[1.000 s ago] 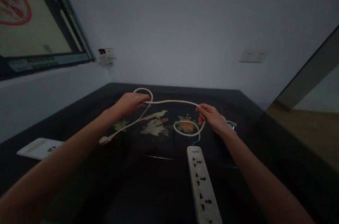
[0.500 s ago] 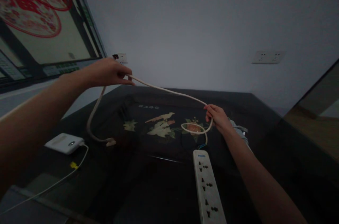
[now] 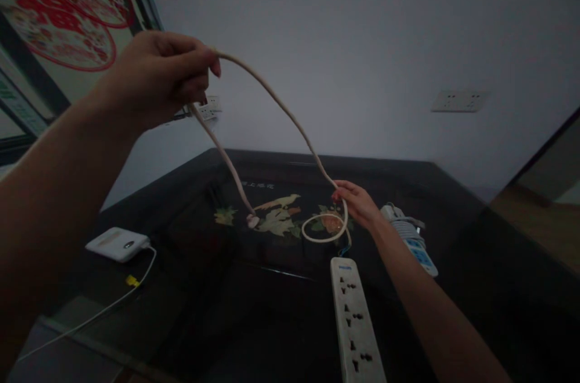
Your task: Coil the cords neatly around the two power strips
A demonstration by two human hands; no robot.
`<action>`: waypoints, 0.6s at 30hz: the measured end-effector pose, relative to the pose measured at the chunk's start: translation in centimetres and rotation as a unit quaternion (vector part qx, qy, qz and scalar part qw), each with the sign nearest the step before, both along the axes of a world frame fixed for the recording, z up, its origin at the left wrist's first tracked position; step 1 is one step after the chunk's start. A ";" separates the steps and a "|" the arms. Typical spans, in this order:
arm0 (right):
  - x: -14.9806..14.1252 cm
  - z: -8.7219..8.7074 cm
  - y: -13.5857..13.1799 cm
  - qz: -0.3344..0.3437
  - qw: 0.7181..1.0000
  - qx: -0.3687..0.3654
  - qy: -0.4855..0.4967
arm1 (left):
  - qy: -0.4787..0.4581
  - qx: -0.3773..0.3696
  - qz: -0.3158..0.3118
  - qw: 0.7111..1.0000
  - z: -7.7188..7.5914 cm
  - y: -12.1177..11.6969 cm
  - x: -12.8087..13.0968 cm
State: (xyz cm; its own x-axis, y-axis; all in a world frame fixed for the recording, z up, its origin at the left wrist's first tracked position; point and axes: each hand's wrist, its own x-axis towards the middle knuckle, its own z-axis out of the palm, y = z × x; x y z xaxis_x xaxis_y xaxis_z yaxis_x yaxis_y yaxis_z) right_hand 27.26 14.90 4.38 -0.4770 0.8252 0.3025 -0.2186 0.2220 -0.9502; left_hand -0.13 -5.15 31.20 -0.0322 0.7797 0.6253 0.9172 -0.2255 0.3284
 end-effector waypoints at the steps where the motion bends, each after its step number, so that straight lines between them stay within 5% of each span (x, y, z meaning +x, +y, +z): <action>1: 0.2 -0.3 -0.4 0.013 1.000 0.008 -0.013 | -0.041 0.006 -0.014 0.999 0.1 0.3 0.4; 9: 0.3 -2.9 -1.2 0.084 0.968 0.146 -0.188 | -0.077 0.018 -0.034 0.996 1.1 2.0 3.3; 18: -5.0 -3.1 -4.1 0.222 0.830 0.347 -0.376 | 0.009 0.004 0.014 1.000 2.9 0.5 4.7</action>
State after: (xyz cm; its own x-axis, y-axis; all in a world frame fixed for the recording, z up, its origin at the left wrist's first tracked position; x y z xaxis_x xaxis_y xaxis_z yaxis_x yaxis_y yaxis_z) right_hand 22.29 10.80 1.24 -0.9569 0.2687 0.1104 0.1714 0.8291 -0.5321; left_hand 4.52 -4.63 34.07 -0.0414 0.7737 0.6321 0.9290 -0.2030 0.3094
